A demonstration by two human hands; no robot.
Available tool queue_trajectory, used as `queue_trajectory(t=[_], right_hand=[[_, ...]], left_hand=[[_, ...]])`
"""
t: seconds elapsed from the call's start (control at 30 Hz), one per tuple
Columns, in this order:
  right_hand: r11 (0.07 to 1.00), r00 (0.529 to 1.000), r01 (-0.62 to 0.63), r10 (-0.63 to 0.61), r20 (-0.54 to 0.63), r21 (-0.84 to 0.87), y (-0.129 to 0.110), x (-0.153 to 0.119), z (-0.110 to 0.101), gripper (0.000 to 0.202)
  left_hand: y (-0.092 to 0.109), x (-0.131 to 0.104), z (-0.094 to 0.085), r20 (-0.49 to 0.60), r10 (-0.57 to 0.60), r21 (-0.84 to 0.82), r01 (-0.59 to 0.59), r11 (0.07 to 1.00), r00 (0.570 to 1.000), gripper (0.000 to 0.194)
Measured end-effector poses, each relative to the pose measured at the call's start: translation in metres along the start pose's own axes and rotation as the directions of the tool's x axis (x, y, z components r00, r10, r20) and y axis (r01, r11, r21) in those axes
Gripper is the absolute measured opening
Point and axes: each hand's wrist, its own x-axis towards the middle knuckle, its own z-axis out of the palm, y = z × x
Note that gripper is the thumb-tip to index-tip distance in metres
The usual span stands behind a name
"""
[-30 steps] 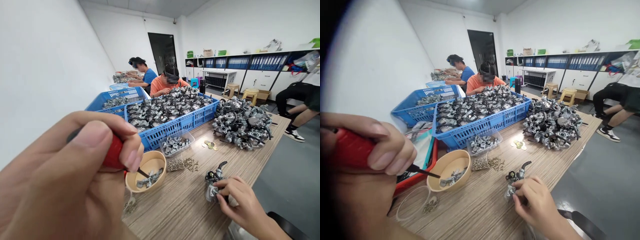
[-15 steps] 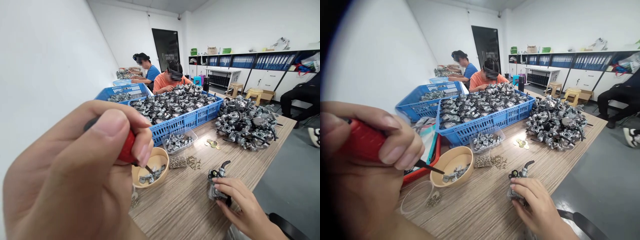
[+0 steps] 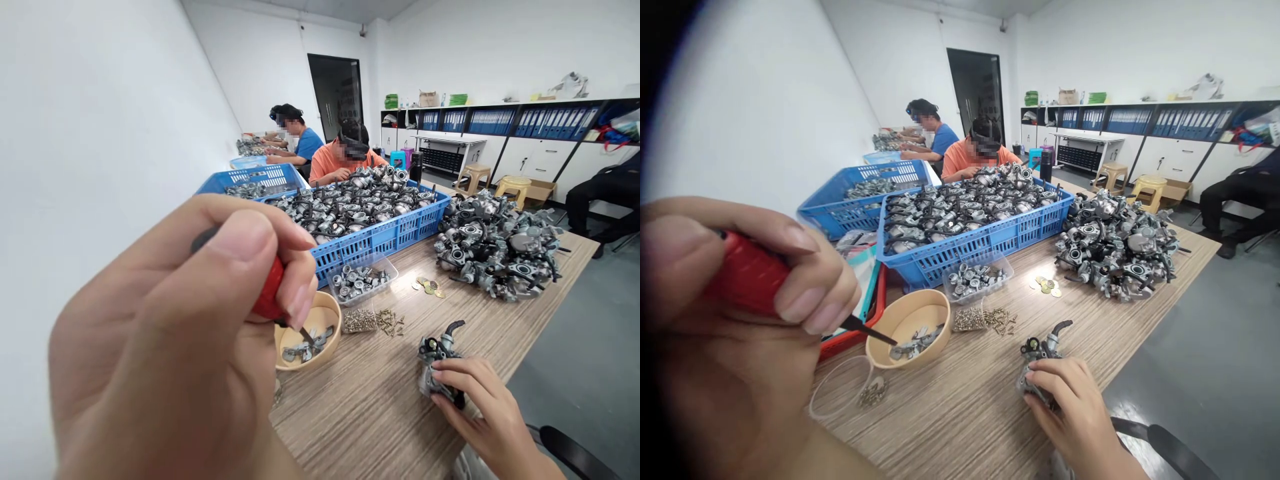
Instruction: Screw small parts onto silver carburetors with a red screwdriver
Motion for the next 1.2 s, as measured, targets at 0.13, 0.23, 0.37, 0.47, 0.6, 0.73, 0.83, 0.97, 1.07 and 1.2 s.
queue_trajectory(t=[0.13,0.23,0.37,0.47,0.6,0.73,0.83,0.97,1.07,1.2], right_hand=[[1.000,1.000,0.003,-0.003,-0.003,0.005,-0.002,-0.001,0.001,0.011],[0.999,1.000,-0.013,0.013,0.000,0.029,-0.004,-0.005,-0.003,0.019],[0.982,0.984,-0.138,0.150,-0.093,0.126,0.014,-0.006,-0.011,0.021],[0.956,0.934,-0.252,0.280,-0.222,0.148,0.048,-0.005,-0.008,0.012],[0.913,0.849,-0.368,0.408,-0.337,0.178,0.087,-0.007,0.007,0.013],[0.867,0.792,-0.437,0.496,-0.355,0.238,0.095,-0.012,0.018,0.021],[0.834,0.761,-0.480,0.550,-0.345,0.271,0.092,-0.015,0.018,0.025],[0.795,0.731,-0.531,0.605,-0.315,0.293,0.092,-0.017,0.018,0.028],[0.779,0.721,-0.546,0.624,-0.301,0.309,0.093,-0.017,0.019,0.029],[0.772,0.716,-0.545,0.632,-0.296,0.328,0.091,-0.015,0.018,0.030]], left_hand=[[-0.012,0.014,-0.007,0.027,0.119,0.091,-0.121,0.989,0.993,0.021],[-0.010,0.018,-0.007,0.036,0.117,0.052,-0.119,0.992,0.992,0.023],[-0.007,0.009,0.000,0.083,0.035,-0.011,-0.034,0.999,0.996,0.025],[-0.022,0.003,0.015,0.143,-0.040,-0.155,0.062,0.986,0.989,0.028],[-0.074,0.007,0.037,0.233,-0.181,-0.259,0.240,0.935,0.955,0.031],[-0.129,0.011,0.045,0.248,-0.506,-0.294,0.562,0.773,0.826,0.031],[-0.155,0.008,0.044,0.234,-0.572,-0.308,0.618,0.723,0.786,0.029],[-0.177,0.001,0.044,0.230,-0.597,-0.307,0.639,0.705,0.769,0.028],[-0.190,-0.003,0.044,0.231,-0.604,-0.296,0.646,0.703,0.763,0.029],[-0.200,-0.006,0.043,0.233,-0.598,-0.275,0.642,0.716,0.767,0.029]])
